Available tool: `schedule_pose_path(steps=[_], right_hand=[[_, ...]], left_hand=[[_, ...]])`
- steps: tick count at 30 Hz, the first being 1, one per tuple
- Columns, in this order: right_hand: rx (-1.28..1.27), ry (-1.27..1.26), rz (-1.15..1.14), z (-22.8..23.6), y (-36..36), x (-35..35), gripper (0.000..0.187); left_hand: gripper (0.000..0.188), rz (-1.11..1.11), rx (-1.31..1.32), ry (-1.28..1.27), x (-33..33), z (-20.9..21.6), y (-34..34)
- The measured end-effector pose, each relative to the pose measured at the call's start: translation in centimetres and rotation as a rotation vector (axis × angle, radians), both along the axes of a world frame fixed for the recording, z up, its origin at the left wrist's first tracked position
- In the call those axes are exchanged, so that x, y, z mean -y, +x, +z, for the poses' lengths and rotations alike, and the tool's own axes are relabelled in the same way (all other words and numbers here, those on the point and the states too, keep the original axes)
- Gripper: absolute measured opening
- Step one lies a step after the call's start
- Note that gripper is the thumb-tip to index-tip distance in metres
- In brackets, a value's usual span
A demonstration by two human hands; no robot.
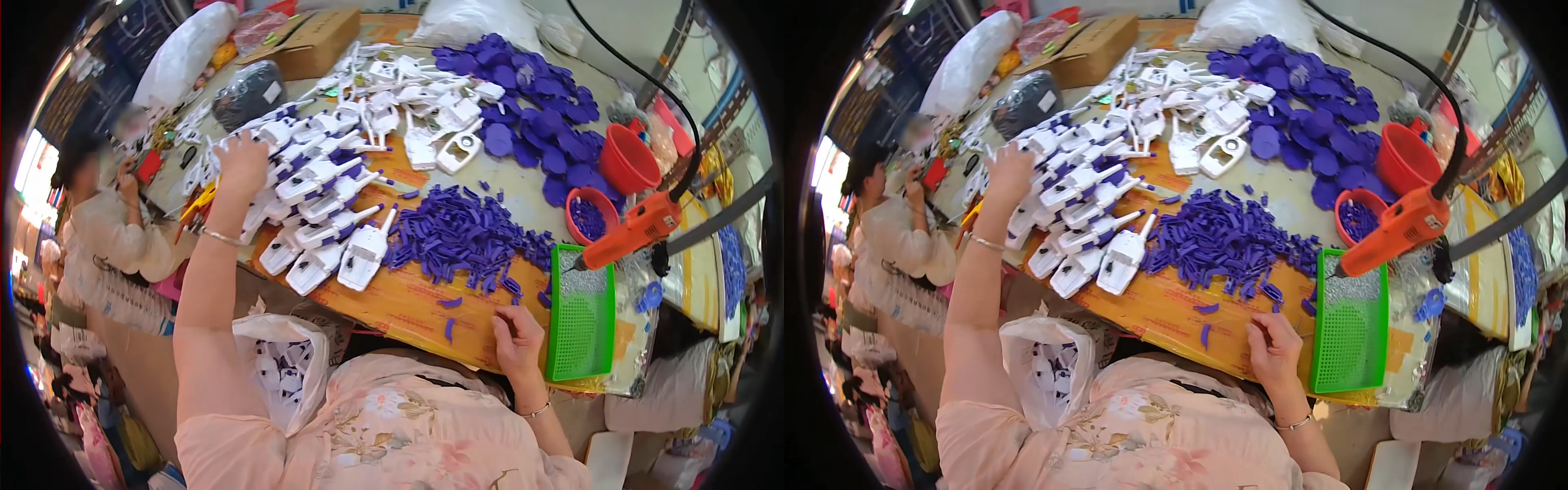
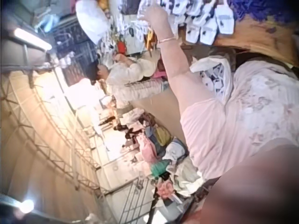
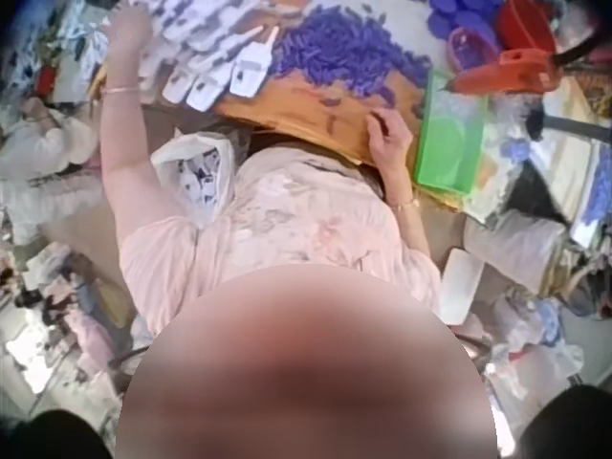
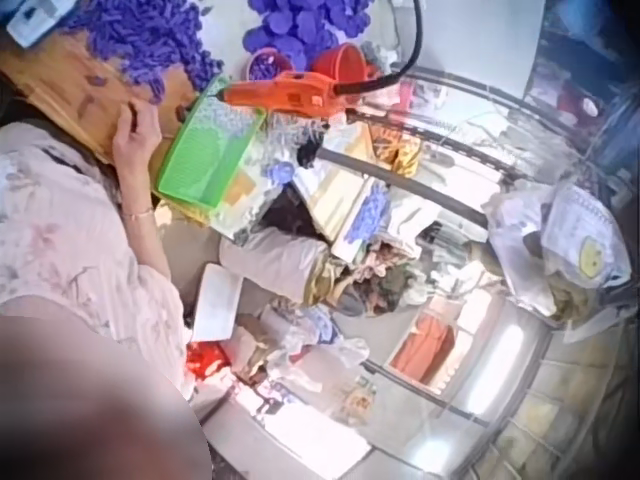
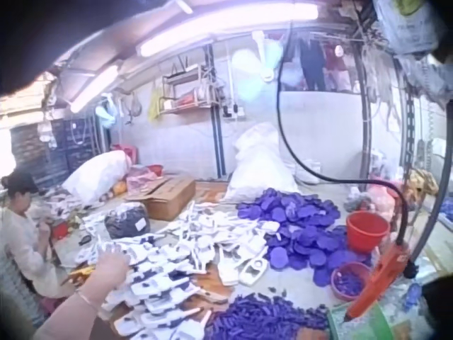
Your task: Assembling the internal components and housing of a toy walkie-talkie.
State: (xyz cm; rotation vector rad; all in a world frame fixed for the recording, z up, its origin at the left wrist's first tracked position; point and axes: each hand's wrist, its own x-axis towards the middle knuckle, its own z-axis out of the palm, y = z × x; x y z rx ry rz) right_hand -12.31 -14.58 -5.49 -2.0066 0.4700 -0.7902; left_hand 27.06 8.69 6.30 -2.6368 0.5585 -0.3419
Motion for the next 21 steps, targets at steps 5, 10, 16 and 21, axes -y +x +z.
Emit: schedule_pose_path(steps=[5,10,16,21], right_hand=[[0.007,-0.014,-0.002,0.0,-0.1,0.0,0.009],[0.038,-0.025,-0.014,-0.2,-0.4,0.1,0.006],[0.006,-0.031,0.035,0.5,-0.3,0.3,0.009],[-0.008,0.005,0.048,0.5,-0.1,0.5,0.009]], left_hand=[[0.039,-0.425,0.033,-0.306,6.7,0.5,-2.1],[0.033,-0.691,-0.418,-0.490,19.0,-4.6,-3.2],[0.050,-0.521,-0.437,-0.391,27.9,-8.6,-6.5],[0.047,-0.460,-0.379,-0.461,29.1,-10.0,-5.4]])
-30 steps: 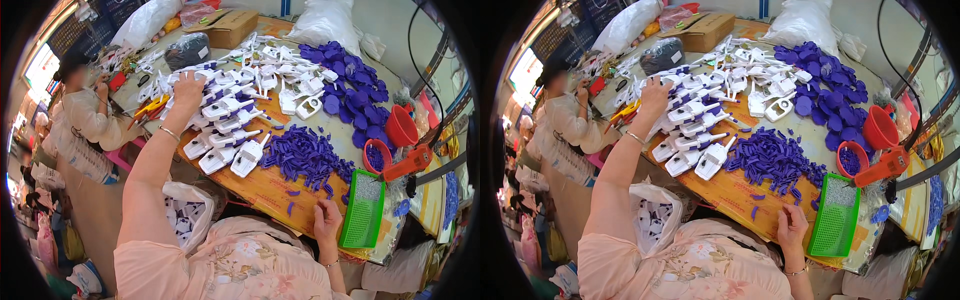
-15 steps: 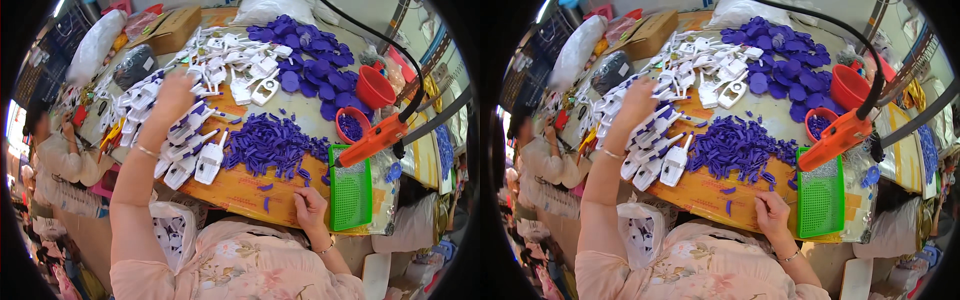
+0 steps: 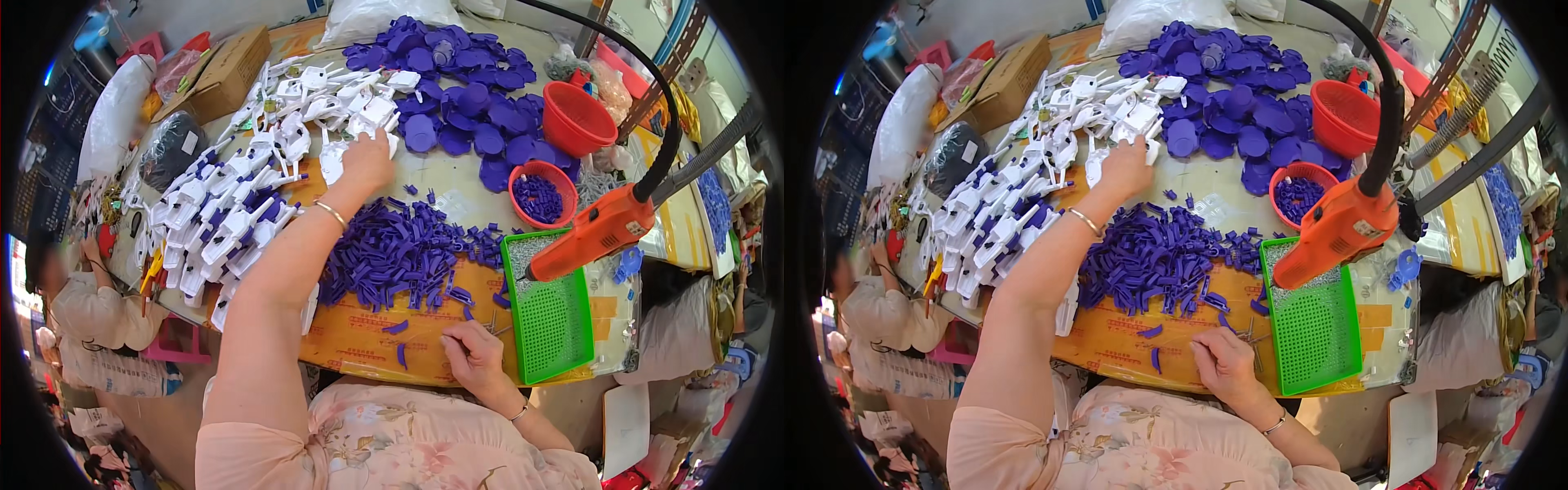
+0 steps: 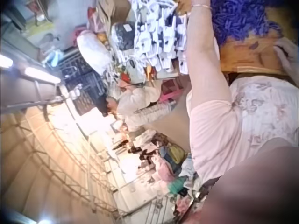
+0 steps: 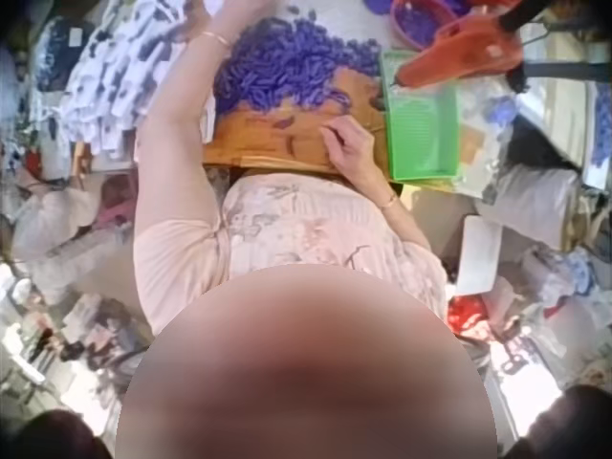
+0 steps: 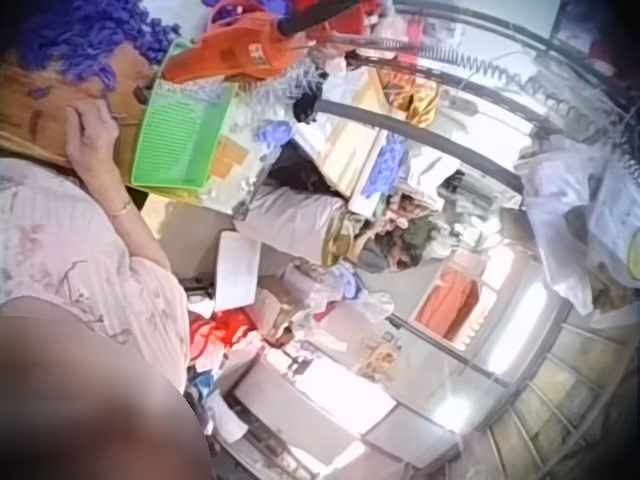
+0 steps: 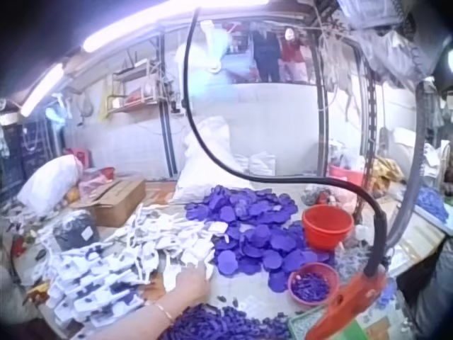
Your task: Assembling the internal components and housing of a toy walkie-talkie.
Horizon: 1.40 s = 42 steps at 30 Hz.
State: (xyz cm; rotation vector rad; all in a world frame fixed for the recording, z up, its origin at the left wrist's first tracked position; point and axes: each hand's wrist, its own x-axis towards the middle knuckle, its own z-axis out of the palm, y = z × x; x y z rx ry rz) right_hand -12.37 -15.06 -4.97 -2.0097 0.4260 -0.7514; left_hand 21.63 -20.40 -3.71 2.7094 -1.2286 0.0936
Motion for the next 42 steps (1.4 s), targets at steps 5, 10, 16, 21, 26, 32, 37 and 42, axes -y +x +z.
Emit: schedule_pose_path(steps=[5,10,16,21,26,32,37,42], right_hand=[[0.004,0.010,-0.001,0.3,0.0,0.0,0.008],[0.062,-0.014,-0.017,-0.1,0.1,-0.1,0.007],[0.060,-0.015,-0.046,-0.3,-0.3,-0.1,0.006],[0.082,0.035,-0.081,-0.4,-0.7,-0.4,0.006],[0.424,0.547,0.020,-1.3,-0.9,-0.5,0.061],[0.280,0.666,0.121,0.3,-2.1,-0.1,0.079],[0.215,0.643,0.018,-1.6,-2.8,-0.4,0.040],[0.127,0.299,-0.119,-1.3,-2.9,-0.8,0.027]], left_hand=[[0.059,-0.111,-0.236,-0.236,-2.3,4.9,2.5],[0.065,-0.124,-0.543,-0.595,-5.4,12.0,4.1],[0.060,-0.257,-0.822,-0.772,-8.4,16.7,-0.5],[0.045,-0.530,-1.140,-0.857,-10.4,18.4,-6.7],[0.039,-0.570,-1.508,-0.881,-12.2,17.3,-12.5],[0.059,-0.547,-1.984,-0.833,-15.1,10.0,-16.9],[0.051,-0.451,-2.199,-0.959,-16.4,3.3,-18.3],[0.047,-0.339,-2.261,-0.996,-18.1,0.3,-18.4]])
